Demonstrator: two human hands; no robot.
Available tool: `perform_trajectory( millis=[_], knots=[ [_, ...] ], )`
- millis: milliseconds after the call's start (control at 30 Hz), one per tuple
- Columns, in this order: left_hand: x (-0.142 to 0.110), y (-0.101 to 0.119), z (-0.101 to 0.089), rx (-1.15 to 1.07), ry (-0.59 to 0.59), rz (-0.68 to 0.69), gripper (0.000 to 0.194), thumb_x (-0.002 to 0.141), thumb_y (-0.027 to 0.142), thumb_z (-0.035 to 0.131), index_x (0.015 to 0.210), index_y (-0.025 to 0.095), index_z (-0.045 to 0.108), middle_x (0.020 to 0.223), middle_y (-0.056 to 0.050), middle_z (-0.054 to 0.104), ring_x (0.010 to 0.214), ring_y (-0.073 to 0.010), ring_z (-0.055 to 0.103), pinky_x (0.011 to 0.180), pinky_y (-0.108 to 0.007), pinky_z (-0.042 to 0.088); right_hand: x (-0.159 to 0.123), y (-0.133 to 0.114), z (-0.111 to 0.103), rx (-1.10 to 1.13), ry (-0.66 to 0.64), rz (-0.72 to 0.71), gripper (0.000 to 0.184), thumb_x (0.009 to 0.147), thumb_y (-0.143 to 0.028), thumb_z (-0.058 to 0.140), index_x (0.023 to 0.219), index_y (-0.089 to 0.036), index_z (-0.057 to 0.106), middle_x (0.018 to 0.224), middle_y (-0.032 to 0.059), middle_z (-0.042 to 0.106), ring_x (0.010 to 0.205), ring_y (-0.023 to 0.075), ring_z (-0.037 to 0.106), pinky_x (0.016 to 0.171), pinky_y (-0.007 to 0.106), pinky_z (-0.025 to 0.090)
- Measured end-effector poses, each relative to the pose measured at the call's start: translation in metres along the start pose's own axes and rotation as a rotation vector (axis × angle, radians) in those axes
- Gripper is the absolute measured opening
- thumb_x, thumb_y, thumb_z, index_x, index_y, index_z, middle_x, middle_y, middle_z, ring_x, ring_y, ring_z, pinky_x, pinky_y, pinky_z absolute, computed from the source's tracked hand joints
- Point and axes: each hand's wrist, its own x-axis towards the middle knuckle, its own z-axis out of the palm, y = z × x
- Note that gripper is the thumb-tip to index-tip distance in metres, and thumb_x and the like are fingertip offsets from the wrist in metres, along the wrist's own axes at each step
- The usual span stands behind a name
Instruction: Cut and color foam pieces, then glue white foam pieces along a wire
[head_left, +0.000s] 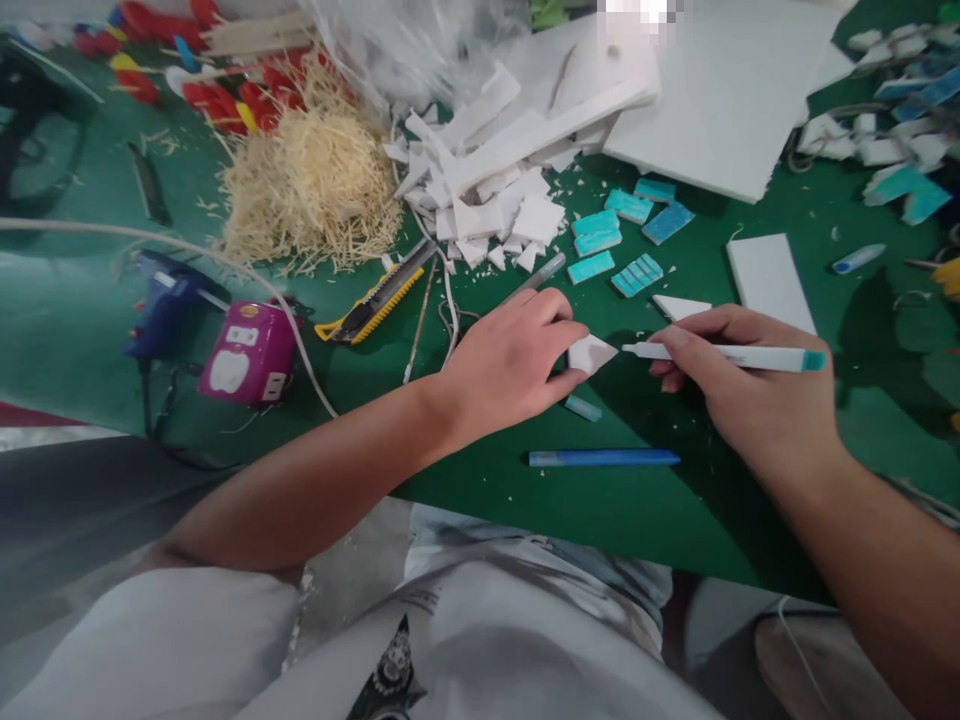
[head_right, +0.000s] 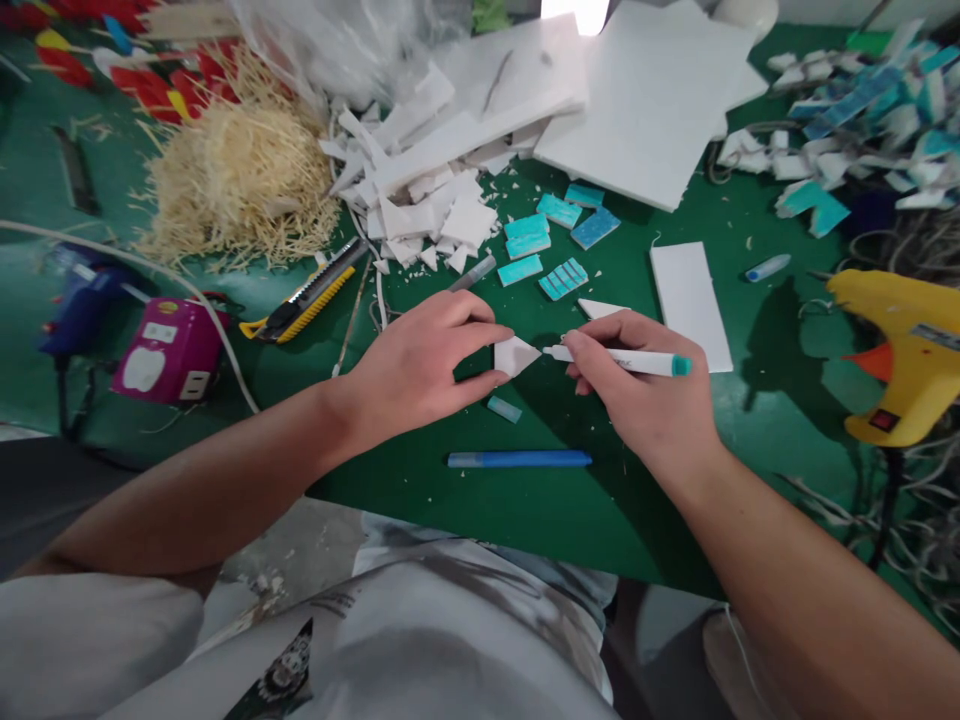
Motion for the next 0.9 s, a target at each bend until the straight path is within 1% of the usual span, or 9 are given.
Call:
perform_trajectory(
  millis=[167,300,433,600,733,900],
  knots=[
    [0.0,-0.001,-0.0002,0.011,0.006,0.011,0.03,0.106,0.033,0.064,0.124,0.012,0.076,0.116,-0.013,0.07,0.109,-0.0274,0.067,0.099,-0.041,0.057,0.0005,0.0021,0.0002,-0.015,-0.017,-0.023,0.018,0.084,-0.035,0.08,0.07,-0.027,0.071,0.06,-0.0008,0.07,0.048,0.0172,0.063,0.049,0.033,0.053],
    [-0.0004,-0.0019,0.0002,0.011,0.012,0.021,0.03,0.106,0.032,0.065,0.124,0.011,0.076,0.116,-0.014,0.07,0.108,-0.0278,0.067,0.098,-0.041,0.057,0.0005,0.0007,0.0003,-0.011,-0.025,-0.034,0.016,0.08,-0.034,0.079,0.067,-0.027,0.071,0.057,-0.0016,0.068,0.046,0.0168,0.063,0.048,0.032,0.052],
    [-0.0002,-0.0013,0.0003,0.013,0.006,0.014,0.03,0.106,0.033,0.065,0.124,0.012,0.076,0.116,-0.013,0.069,0.108,-0.0276,0.066,0.1,-0.042,0.056,-0.0002,-0.0006,-0.0002,-0.007,-0.025,-0.02,0.014,0.081,-0.032,0.078,0.068,-0.029,0.072,0.059,-0.0015,0.07,0.048,0.0173,0.063,0.05,0.033,0.053],
    [0.0007,-0.0013,0.0002,0.007,0.014,0.018,0.03,0.106,0.032,0.065,0.124,0.01,0.076,0.116,-0.014,0.07,0.108,-0.0281,0.066,0.1,-0.042,0.057,0.0006,0.0005,-0.001,-0.013,-0.03,-0.013,0.017,0.079,-0.033,0.081,0.066,-0.028,0.071,0.057,-0.0018,0.068,0.047,0.0181,0.063,0.049,0.034,0.053],
    [0.0007,-0.0027,0.0013,0.008,0.019,0.028,0.031,0.107,0.032,0.064,0.125,0.01,0.076,0.116,-0.014,0.07,0.108,-0.0279,0.066,0.1,-0.042,0.057,0.0008,0.0004,-0.0009,-0.005,-0.026,-0.005,0.016,0.077,-0.03,0.079,0.064,-0.028,0.071,0.055,-0.0021,0.068,0.047,0.0168,0.061,0.047,0.031,0.05],
    [0.0006,-0.0031,0.0029,0.014,0.038,0.042,0.03,0.106,0.031,0.066,0.123,0.009,0.077,0.114,-0.014,0.07,0.107,-0.028,0.067,0.1,-0.042,0.057,0.0004,-0.0019,-0.0008,-0.013,-0.006,0.007,0.014,0.075,-0.031,0.078,0.063,-0.025,0.072,0.056,-0.0007,0.069,0.048,0.0148,0.06,0.047,0.028,0.047]
  ],
)
